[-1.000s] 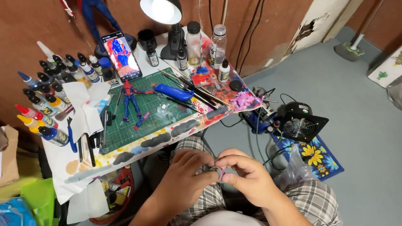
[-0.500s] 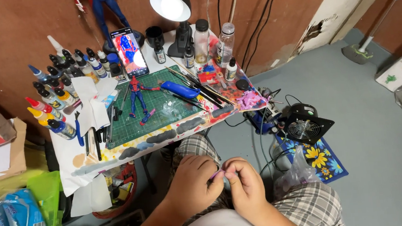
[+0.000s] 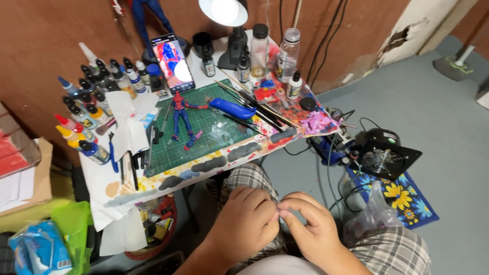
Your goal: Assembling small plastic figurine parts at a craft desk with reference images.
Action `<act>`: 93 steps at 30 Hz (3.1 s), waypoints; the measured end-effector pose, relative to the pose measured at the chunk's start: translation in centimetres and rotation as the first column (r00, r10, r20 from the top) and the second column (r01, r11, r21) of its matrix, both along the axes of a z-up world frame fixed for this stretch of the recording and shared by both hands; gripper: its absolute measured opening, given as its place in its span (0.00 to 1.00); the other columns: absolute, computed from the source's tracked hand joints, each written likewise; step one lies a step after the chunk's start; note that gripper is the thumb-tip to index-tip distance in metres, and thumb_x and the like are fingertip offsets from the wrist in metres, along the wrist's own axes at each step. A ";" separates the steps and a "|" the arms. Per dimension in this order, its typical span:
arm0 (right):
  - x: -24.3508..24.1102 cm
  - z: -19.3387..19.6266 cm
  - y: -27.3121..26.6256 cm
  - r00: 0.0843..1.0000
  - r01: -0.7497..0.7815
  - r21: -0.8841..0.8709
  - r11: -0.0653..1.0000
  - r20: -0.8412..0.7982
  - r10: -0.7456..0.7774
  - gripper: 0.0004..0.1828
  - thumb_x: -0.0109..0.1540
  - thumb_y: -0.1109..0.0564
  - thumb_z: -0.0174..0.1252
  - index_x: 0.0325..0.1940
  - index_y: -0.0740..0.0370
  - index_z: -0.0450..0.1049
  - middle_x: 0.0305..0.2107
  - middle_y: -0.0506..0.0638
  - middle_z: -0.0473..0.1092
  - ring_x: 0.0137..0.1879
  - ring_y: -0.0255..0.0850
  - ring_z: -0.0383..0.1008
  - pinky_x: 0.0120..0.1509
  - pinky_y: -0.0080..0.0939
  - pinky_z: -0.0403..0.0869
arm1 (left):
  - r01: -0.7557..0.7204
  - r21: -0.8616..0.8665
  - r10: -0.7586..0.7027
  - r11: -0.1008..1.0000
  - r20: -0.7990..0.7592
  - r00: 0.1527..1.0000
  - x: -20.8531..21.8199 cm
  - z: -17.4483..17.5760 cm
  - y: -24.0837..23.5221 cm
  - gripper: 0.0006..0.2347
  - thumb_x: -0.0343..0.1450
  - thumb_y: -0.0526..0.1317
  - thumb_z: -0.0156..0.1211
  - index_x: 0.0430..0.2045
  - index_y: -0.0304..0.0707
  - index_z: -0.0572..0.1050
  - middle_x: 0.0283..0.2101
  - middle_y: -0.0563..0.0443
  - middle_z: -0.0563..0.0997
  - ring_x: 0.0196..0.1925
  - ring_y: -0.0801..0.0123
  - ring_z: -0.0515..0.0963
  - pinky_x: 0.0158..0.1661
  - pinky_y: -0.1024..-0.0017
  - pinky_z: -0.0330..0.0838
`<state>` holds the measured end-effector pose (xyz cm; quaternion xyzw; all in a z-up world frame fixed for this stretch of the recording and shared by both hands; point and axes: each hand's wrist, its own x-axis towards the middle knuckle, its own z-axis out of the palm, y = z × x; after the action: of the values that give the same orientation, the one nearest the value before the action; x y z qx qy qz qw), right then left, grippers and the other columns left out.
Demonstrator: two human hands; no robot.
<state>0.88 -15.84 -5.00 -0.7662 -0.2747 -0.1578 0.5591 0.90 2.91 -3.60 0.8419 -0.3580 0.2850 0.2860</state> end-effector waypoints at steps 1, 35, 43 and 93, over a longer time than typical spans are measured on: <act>-0.1 0.0 0.0 1.000 -0.011 0.003 1.000 -0.001 0.011 0.07 0.66 0.58 0.57 0.41 0.63 0.79 0.35 0.52 0.77 0.42 0.42 0.78 0.48 0.40 0.76 | -0.011 0.003 0.011 1.000 -0.001 1.000 -0.1 0.0 0.0 0.09 0.69 0.30 0.56 0.20 0.41 0.64 0.26 0.51 0.65 0.29 0.60 0.67 0.37 0.65 0.63; 0.2 -5.8 -0.2 0.947 0.099 0.330 0.939 -0.322 0.013 0.02 0.63 0.61 0.62 0.38 0.63 0.78 0.38 0.53 0.78 0.47 0.42 0.79 0.56 0.40 0.76 | -0.807 0.053 0.779 0.588 0.230 0.583 9.3 -4.7 12.2 0.09 0.67 0.44 0.64 0.34 0.41 0.78 0.43 0.49 0.78 0.47 0.53 0.74 0.43 0.58 0.66; 0.9 -5.6 -0.3 0.951 -0.008 0.400 0.917 -0.281 0.131 0.03 0.63 0.65 0.59 0.37 0.62 0.77 0.43 0.56 0.74 0.50 0.45 0.77 0.60 0.44 0.77 | -0.819 0.156 0.806 0.553 0.149 0.573 11.4 -6.1 12.3 0.08 0.68 0.44 0.60 0.25 0.40 0.76 0.37 0.49 0.76 0.46 0.51 0.72 0.44 0.54 0.65; 1.1 1.8 -3.9 0.953 0.081 0.361 0.929 -0.301 0.035 0.16 0.64 0.69 0.59 0.55 0.63 0.68 0.33 0.53 0.73 0.41 0.39 0.75 0.46 0.36 0.76 | -0.544 -0.805 -0.915 0.238 -0.374 0.153 0.1 -0.1 -5.8 0.06 0.74 0.35 0.50 0.35 0.31 0.74 0.30 0.35 0.80 0.35 0.59 0.79 0.33 0.72 0.61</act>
<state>2.01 -19.73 -3.17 -0.6656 -0.1422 -0.0941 0.7266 1.00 -2.90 -3.71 0.3464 0.0104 -0.2311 0.9091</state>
